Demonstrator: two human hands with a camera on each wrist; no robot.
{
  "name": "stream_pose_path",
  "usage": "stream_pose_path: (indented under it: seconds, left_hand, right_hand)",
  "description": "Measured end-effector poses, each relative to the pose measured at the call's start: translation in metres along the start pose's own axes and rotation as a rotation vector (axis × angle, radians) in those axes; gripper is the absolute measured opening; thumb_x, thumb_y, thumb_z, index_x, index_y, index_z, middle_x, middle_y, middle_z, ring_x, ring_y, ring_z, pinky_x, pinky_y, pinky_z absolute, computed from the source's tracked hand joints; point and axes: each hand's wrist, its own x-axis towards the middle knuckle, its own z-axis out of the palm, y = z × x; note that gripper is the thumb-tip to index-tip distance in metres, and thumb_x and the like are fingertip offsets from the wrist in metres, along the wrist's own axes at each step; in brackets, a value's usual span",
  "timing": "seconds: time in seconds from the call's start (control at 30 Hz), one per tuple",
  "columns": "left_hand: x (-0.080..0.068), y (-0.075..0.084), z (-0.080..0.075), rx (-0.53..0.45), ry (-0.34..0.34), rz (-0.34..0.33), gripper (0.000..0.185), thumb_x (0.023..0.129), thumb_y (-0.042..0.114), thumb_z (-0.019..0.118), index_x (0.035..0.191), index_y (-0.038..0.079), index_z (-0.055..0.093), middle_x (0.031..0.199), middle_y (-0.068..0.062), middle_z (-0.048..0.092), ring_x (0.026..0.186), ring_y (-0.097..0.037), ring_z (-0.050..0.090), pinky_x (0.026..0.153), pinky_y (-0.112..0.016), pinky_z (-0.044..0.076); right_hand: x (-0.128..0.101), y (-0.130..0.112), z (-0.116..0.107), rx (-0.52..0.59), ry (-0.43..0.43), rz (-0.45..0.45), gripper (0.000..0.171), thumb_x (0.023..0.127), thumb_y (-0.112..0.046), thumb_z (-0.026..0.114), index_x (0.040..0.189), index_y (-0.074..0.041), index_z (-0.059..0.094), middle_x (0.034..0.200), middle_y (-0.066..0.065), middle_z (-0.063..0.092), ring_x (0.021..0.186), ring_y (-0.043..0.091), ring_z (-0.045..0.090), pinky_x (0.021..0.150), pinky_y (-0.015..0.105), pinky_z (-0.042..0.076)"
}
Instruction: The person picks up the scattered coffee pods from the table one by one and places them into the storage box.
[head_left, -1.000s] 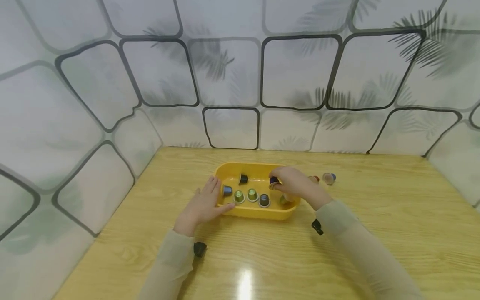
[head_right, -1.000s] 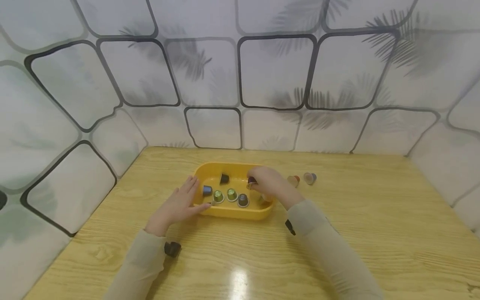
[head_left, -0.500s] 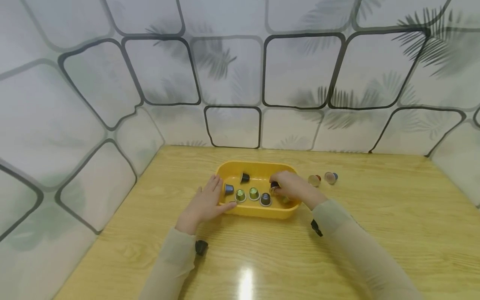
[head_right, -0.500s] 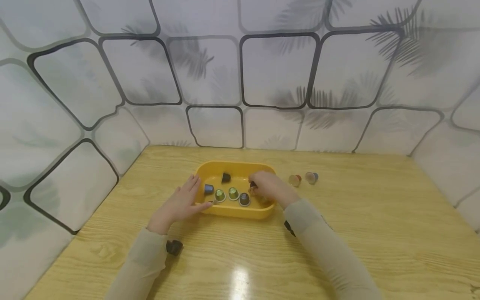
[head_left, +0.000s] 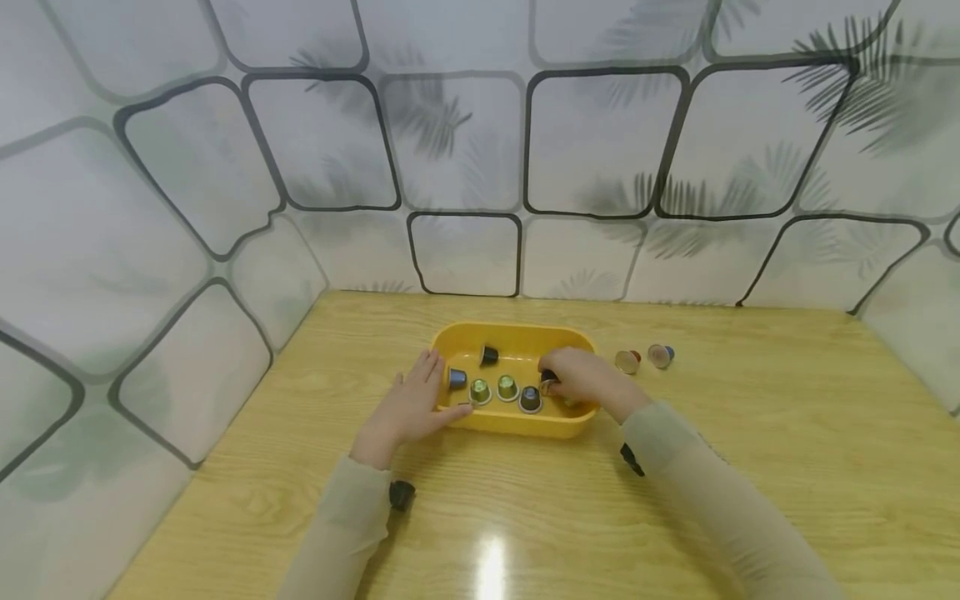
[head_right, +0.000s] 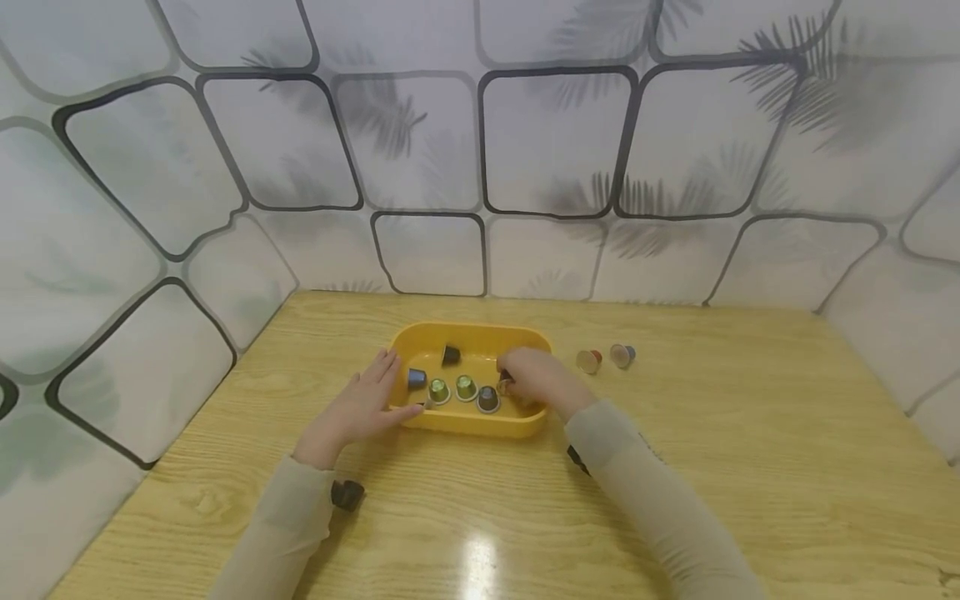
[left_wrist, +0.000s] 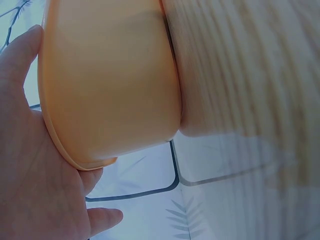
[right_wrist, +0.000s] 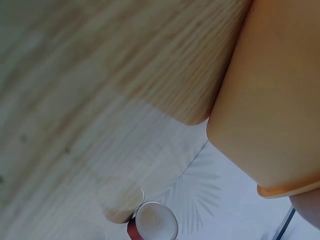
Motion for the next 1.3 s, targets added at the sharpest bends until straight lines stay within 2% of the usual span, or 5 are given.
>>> stream_pose_path:
  seconds: [0.27, 0.63, 0.93, 1.3]
  left_hand:
    - [-0.0004, -0.0010, -0.0001, 0.006, -0.004, -0.003, 0.089, 0.083, 0.060, 0.043, 0.139, -0.003, 0.015, 0.145, -0.014, 0.007, 0.133, -0.024, -0.001, 0.101, -0.054, 0.010]
    - [0.0001, -0.0004, 0.0010, -0.002, 0.004, -0.001, 0.088, 0.083, 0.058, 0.045, 0.139, -0.004, 0.016, 0.145, -0.015, 0.007, 0.133, -0.024, 0.000, 0.101, -0.054, 0.010]
    - [-0.0011, -0.0005, 0.0021, -0.007, 0.011, -0.006, 0.088, 0.083, 0.058, 0.045, 0.139, -0.004, 0.016, 0.145, -0.015, 0.008, 0.133, -0.025, 0.000, 0.101, -0.053, 0.010]
    - [-0.0016, 0.0007, 0.0009, -0.006, 0.008, -0.008, 0.088, 0.083, 0.057, 0.046, 0.139, -0.004, 0.017, 0.145, -0.016, 0.008, 0.133, -0.025, -0.001, 0.101, -0.053, 0.010]
  right_hand:
    - [0.0004, -0.0023, 0.0013, -0.003, -0.019, 0.009, 0.008, 0.079, -0.009, 0.066, 0.078, -0.011, 0.057, 0.069, -0.003, 0.051, 0.061, 0.013, 0.043, 0.056, 0.027, 0.036]
    - [-0.0006, -0.0010, 0.0039, -0.008, -0.020, 0.028, 0.007, 0.079, -0.008, 0.064, 0.084, -0.011, 0.061, 0.072, -0.004, 0.054, 0.061, 0.012, 0.044, 0.056, 0.026, 0.037]
    - [-0.0006, -0.0020, 0.0063, -0.022, -0.033, 0.023, 0.006, 0.079, -0.011, 0.065, 0.080, -0.012, 0.059, 0.068, -0.005, 0.050, 0.060, 0.013, 0.043, 0.057, 0.027, 0.036]
    - [0.0004, -0.0023, 0.0050, -0.023, -0.057, 0.045, 0.021, 0.077, -0.011, 0.063, 0.098, -0.008, 0.061, 0.082, 0.001, 0.057, 0.066, 0.014, 0.044, 0.060, 0.028, 0.037]
